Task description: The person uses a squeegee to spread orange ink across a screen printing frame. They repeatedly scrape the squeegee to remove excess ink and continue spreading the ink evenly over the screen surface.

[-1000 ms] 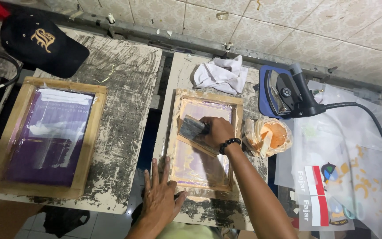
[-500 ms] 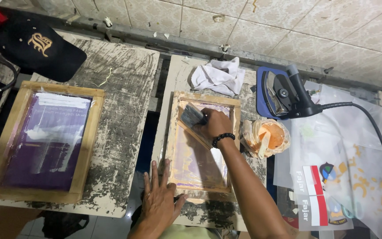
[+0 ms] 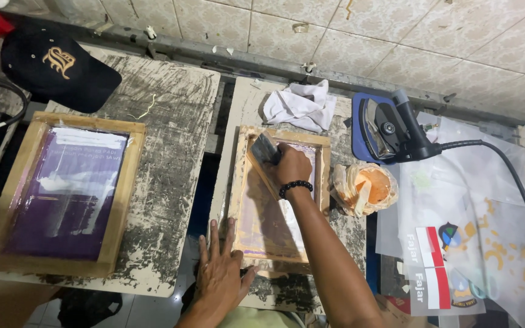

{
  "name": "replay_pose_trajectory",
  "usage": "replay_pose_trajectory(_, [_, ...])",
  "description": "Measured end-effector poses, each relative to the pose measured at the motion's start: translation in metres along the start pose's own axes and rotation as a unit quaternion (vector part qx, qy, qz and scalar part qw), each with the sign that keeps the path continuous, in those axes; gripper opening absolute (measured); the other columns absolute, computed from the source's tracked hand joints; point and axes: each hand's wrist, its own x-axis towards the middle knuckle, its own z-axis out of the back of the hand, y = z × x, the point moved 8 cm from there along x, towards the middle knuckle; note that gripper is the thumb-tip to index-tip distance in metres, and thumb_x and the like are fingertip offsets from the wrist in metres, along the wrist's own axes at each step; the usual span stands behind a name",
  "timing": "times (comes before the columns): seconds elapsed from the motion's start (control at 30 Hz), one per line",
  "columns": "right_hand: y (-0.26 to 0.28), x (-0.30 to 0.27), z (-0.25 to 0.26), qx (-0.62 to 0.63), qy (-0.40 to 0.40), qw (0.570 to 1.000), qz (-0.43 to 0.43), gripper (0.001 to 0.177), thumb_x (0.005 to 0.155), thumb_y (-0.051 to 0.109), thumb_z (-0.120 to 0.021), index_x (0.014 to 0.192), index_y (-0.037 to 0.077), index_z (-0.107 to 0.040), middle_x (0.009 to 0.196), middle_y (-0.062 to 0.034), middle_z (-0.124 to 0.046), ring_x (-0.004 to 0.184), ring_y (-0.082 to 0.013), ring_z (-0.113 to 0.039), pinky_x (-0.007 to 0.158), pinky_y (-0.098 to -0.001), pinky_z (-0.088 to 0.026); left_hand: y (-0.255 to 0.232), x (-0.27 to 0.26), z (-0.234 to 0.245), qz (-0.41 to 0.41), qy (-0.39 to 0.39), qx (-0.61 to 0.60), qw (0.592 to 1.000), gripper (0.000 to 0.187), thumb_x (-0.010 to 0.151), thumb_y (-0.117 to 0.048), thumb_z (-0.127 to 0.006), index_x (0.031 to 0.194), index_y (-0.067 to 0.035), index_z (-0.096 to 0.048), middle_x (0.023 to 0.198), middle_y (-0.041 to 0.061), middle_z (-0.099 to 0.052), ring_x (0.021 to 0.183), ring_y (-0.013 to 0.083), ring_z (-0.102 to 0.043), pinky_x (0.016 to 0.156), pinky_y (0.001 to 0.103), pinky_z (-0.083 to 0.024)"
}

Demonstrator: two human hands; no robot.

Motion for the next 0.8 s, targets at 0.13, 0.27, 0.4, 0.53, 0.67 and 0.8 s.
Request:
replay_pose_trajectory(0.13, [-0.001,-0.005,-0.001,0.004,-0.012,1.0,-0.025,0.022,0.077,0.032,-0.08,0.088,0.016,-0.068,0.076,-0.0059,-0.072,0.071,-0.0288,-0.067,0.055,-0.0442,-0.053,0.0,0.001,0.0,0.031,0.064,0.018,0.997,0.055,0.1,-0.063,-0.043,0.105,-0.016,-0.071,0.174,0.013,0.015,0.158,0.051,0.017,0.124,0.072,0.002])
replay_pose_trajectory(0.27, [0.003,-0.032,0.029,0.078,0.014,0.995,-0.058,0.026,0.079,0.027,-0.082,0.094,0.013,-0.066,0.084,-0.0077,-0.071,0.076,-0.0271,-0.067,0.062,-0.0425,-0.056,-0.002,0.004,0.003,0.035,0.072,0.015,0.997,0.063,0.099,-0.064,-0.038,0.111,-0.012,-0.072,0.175,0.011,0.016,0.159,0.0429,0.021,0.124,0.07,0.007])
replay_pose_trajectory(0.4, [-0.027,-0.059,0.046,0.093,0.002,0.991,-0.101,0.041,0.079,0.036,-0.085,0.111,0.015,-0.069,0.095,-0.0075,-0.076,0.084,-0.026,-0.071,0.07,-0.0449,-0.06,-0.003,0.004,-0.008,0.032,0.041,-0.028,0.998,0.063,0.095,-0.059,-0.047,0.11,-0.004,-0.071,0.175,0.01,0.015,0.16,0.0368,0.018,0.124,0.068,0.008])
replay_pose_trajectory(0.53, [-0.036,-0.096,0.055,0.109,-0.019,0.992,-0.054,0.044,0.081,0.024,-0.081,0.123,0.016,-0.066,0.093,-0.0064,-0.076,0.077,-0.0207,-0.071,0.065,-0.0402,-0.063,-0.008,-0.005,-0.007,0.0,-0.018,-0.032,0.999,0.065,0.092,-0.062,-0.049,0.117,-0.004,-0.065,0.174,0.016,0.009,0.159,0.0406,0.014,0.123,0.068,0.008])
replay_pose_trajectory(0.67, [-0.03,-0.144,0.068,0.155,-0.11,0.976,0.104,0.025,0.085,0.008,-0.074,0.109,0.013,-0.068,0.095,-0.0067,-0.079,0.064,-0.0155,-0.068,0.051,-0.0325,-0.059,-0.011,-0.017,0.025,-0.042,-0.123,-0.148,0.98,0.051,0.086,-0.046,-0.062,0.125,-0.014,-0.067,0.173,0.014,-0.001,0.159,0.0417,0.006,0.122,0.068,0.0])
replay_pose_trajectory(0.8, [-0.03,-0.181,0.078,0.285,-0.122,0.93,0.197,0.025,0.091,0.014,-0.063,0.115,0.008,-0.065,0.121,-0.0143,-0.073,0.111,-0.0288,-0.072,0.088,-0.0429,-0.066,0.019,-0.023,0.05,-0.044,-0.307,-0.217,0.926,0.04,0.079,-0.033,-0.069,0.116,-0.017,-0.068,0.168,0.013,-0.028,0.158,0.0342,-0.021,0.126,0.063,-0.016])
